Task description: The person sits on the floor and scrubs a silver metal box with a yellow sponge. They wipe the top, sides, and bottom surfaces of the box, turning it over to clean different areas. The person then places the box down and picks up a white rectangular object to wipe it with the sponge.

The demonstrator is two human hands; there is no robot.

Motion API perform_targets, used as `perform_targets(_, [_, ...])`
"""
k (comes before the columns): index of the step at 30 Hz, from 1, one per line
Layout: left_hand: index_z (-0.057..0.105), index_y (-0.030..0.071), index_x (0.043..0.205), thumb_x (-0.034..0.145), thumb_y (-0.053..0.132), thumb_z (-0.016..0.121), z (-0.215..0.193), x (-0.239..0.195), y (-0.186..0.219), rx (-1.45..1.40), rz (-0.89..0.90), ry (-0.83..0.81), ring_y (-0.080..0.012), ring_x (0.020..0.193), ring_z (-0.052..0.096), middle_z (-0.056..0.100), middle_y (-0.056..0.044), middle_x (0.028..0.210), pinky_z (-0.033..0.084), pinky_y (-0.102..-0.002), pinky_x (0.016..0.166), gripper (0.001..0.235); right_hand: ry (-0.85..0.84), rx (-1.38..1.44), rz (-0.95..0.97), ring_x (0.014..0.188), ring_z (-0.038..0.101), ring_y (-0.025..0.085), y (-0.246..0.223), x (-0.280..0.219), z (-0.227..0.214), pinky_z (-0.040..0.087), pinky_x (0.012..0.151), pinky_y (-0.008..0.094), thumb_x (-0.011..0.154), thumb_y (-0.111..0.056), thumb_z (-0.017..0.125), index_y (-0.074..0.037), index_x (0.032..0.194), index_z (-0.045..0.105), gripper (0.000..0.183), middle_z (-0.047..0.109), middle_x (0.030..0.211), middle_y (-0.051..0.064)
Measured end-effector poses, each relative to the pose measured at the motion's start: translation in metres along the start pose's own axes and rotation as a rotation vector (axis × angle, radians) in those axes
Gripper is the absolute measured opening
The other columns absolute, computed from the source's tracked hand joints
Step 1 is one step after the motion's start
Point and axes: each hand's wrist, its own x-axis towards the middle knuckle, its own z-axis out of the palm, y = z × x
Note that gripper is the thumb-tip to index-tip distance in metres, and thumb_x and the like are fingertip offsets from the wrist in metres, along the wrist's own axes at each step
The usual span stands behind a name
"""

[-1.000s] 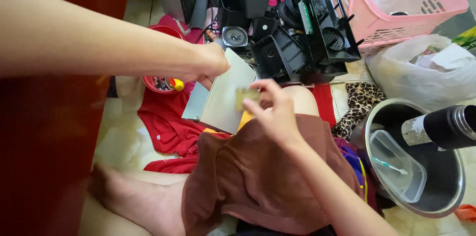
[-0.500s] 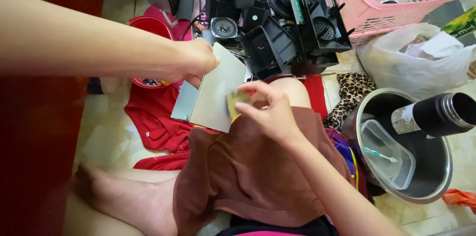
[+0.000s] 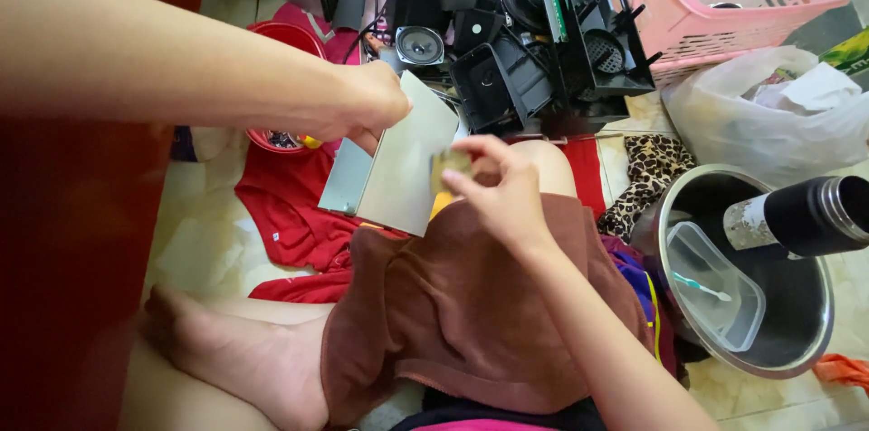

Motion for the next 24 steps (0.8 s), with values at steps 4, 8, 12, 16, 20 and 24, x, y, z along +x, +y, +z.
perform_targets(4, [0.040, -0.011, 0.116, 0.088, 0.009, 0.042, 0.001, -0.006, 0.001, -0.037, 0.013, -0.010, -0.0459, 0.075, 0.062, 0.056, -0.027, 0.091, 0.055, -0.051, 0.067, 0.035, -0.047, 0.097, 0.045, 0.056, 0.055, 0.001, -0.013, 0.002, -0.004, 0.048, 0.063, 0.015, 0.071, -0.014, 0.073, -0.022, 0.100, 0.062, 0.031, 0.063, 0.058, -0.005])
perform_targets(8, [0.041, -0.011, 0.114, 0.087, 0.008, 0.043, 0.002, -0.003, -0.002, -0.005, 0.011, -0.014, -0.0466, 0.070, 0.062, 0.057, -0.028, 0.088, 0.055, -0.051, 0.064, 0.033, -0.123, 0.176, 0.016, 0.057, 0.060, 0.006, -0.016, 0.000, 0.002, 0.050, 0.063, 0.019, 0.069, -0.008, 0.073, -0.019, 0.101, 0.063, 0.036, 0.064, 0.059, 0.000])
perform_targets(12, [0.041, -0.009, 0.115, 0.088, 0.010, 0.041, -0.001, -0.002, 0.001, 0.019, -0.038, -0.010, -0.0450, 0.074, 0.062, 0.057, -0.026, 0.089, 0.055, -0.049, 0.067, 0.033, -0.073, 0.161, 0.069, 0.053, 0.057, 0.003, -0.009, 0.004, 0.000, 0.047, 0.060, 0.015, 0.070, -0.011, 0.073, -0.019, 0.100, 0.062, 0.032, 0.063, 0.056, -0.002])
perform_targets(16, [0.039, -0.011, 0.116, 0.088, 0.008, 0.042, -0.003, -0.001, 0.001, 0.001, 0.019, -0.039, -0.0471, 0.073, 0.062, 0.056, -0.028, 0.089, 0.055, -0.050, 0.068, 0.035, -0.114, 0.163, 0.025, 0.054, 0.057, 0.003, -0.014, 0.002, 0.002, 0.047, 0.059, 0.015, 0.072, -0.011, 0.073, -0.019, 0.101, 0.062, 0.032, 0.064, 0.057, -0.001])
perform_targets(20, [0.038, -0.011, 0.119, 0.089, 0.010, 0.041, -0.003, -0.006, 0.002, 0.019, -0.032, -0.027, -0.0472, 0.076, 0.061, 0.055, -0.028, 0.092, 0.054, -0.050, 0.071, 0.037, -0.131, 0.130, 0.060, 0.053, 0.058, 0.004, -0.007, -0.005, 0.005, 0.047, 0.057, 0.016, 0.067, -0.011, 0.075, -0.021, 0.099, 0.064, 0.035, 0.064, 0.058, -0.002])
perform_targets(24, [0.038, -0.007, 0.120, 0.089, 0.010, 0.040, -0.002, -0.002, 0.002, 0.062, -0.047, -0.035, -0.0443, 0.075, 0.062, 0.056, -0.025, 0.093, 0.054, -0.049, 0.072, 0.036, -0.092, 0.085, 0.107, 0.051, 0.054, 0.001, -0.006, -0.003, -0.001, 0.043, 0.055, 0.013, 0.071, -0.016, 0.073, -0.024, 0.098, 0.063, 0.031, 0.064, 0.056, -0.005])
